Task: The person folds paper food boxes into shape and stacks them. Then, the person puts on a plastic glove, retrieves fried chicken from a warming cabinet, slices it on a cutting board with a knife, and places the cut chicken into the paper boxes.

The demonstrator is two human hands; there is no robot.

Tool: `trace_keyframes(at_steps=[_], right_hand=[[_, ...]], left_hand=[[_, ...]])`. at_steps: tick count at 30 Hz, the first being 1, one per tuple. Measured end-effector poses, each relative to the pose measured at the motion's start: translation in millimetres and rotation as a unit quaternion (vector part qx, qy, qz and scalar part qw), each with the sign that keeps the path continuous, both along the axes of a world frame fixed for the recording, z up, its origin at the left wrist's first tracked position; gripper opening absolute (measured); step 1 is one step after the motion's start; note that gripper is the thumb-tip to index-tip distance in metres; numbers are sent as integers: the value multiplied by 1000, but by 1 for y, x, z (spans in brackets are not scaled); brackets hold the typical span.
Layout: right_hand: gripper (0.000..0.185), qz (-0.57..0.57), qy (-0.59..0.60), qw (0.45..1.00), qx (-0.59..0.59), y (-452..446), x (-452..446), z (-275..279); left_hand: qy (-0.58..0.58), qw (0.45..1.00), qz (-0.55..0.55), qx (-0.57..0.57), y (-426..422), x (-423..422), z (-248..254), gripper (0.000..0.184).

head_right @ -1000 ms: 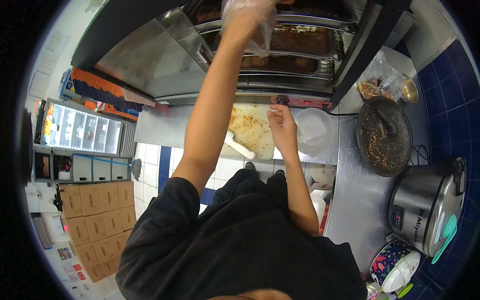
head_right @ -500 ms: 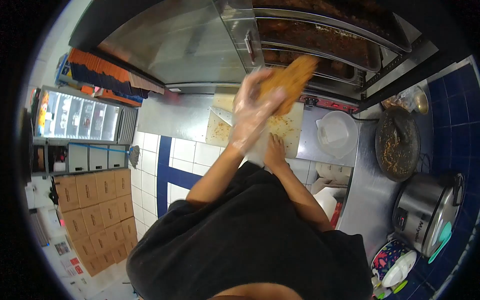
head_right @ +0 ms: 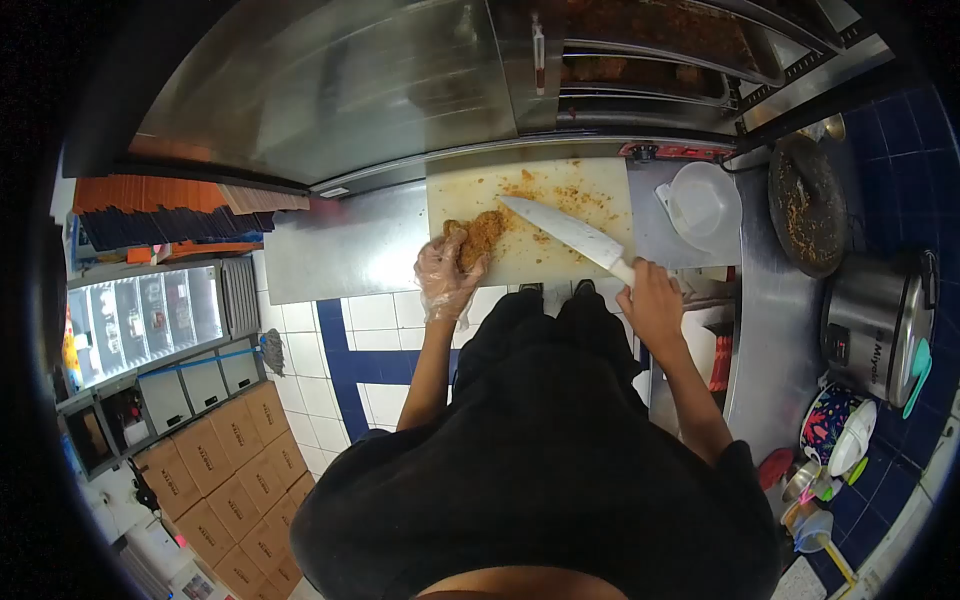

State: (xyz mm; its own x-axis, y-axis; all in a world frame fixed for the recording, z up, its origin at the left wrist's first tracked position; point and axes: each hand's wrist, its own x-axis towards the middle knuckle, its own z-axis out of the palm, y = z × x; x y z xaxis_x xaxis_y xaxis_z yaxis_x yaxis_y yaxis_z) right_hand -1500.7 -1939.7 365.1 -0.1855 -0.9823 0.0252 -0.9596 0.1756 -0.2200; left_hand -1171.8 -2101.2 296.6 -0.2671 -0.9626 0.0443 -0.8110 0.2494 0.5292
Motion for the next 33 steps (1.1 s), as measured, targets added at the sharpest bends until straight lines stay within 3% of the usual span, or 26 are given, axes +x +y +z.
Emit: trace_keyframes(at_steps=[1,3,5,8,11,14,15,17,18,19,21,22,24,25,27,28,31,33], right_hand=[[38,-21,5,1000,-20,11,0,0],[39,-60,-6,998,-9,31,3,-3],[39,-105,-19,994,-3,48,12,-6],[40,-183,-56,982,-8,63,27,-8],[39,-243,-108,963,-30,70,44,-8],[35,-307,-225,924,-40,70,59,0],[35,-315,-226,921,-45,71,61,3],[33,-331,-274,903,-9,74,67,8],[33,-338,-277,900,-11,74,71,17],[33,-348,-338,874,9,69,74,29],[33,-363,-398,842,21,63,77,32],[34,-337,-423,841,-4,63,79,25],[36,-314,-467,826,-25,62,87,16],[36,-319,-466,825,-25,59,89,14],[37,-315,-473,821,57,50,92,12],[39,-307,-464,829,57,44,96,9],[39,-320,-433,837,97,26,106,11],[40,-333,-431,832,109,21,112,7]], left_hand=[[1,1000,-3,3,1,-3,7,65],[-139,985,12,-102,2,-11,18,75],[-150,985,7,-87,3,-13,18,84],[-190,978,-4,-81,0,-20,23,78],[-172,974,-71,-132,-8,-18,9,67],[-96,968,-118,-202,-20,-25,17,42],[-95,966,-128,-206,-23,-36,35,42],[-132,977,-167,-8,-26,-56,56,40],[-55,986,-154,5,-24,-62,45,44],[-56,985,-162,3,-23,-76,48,44],[30,965,-92,245,-22,-108,52,48],[29,964,-100,246,-23,-121,49,48],[-52,962,-218,157,-22,-138,40,53],[-51,961,-222,159,-21,-138,36,53],[-57,968,-240,-43,-29,-137,38,52],[-56,967,-243,-43,-33,-136,43,52],[-13,980,-180,-81,-47,-138,66,41],[153,950,-245,-122,-65,-158,78,30]])
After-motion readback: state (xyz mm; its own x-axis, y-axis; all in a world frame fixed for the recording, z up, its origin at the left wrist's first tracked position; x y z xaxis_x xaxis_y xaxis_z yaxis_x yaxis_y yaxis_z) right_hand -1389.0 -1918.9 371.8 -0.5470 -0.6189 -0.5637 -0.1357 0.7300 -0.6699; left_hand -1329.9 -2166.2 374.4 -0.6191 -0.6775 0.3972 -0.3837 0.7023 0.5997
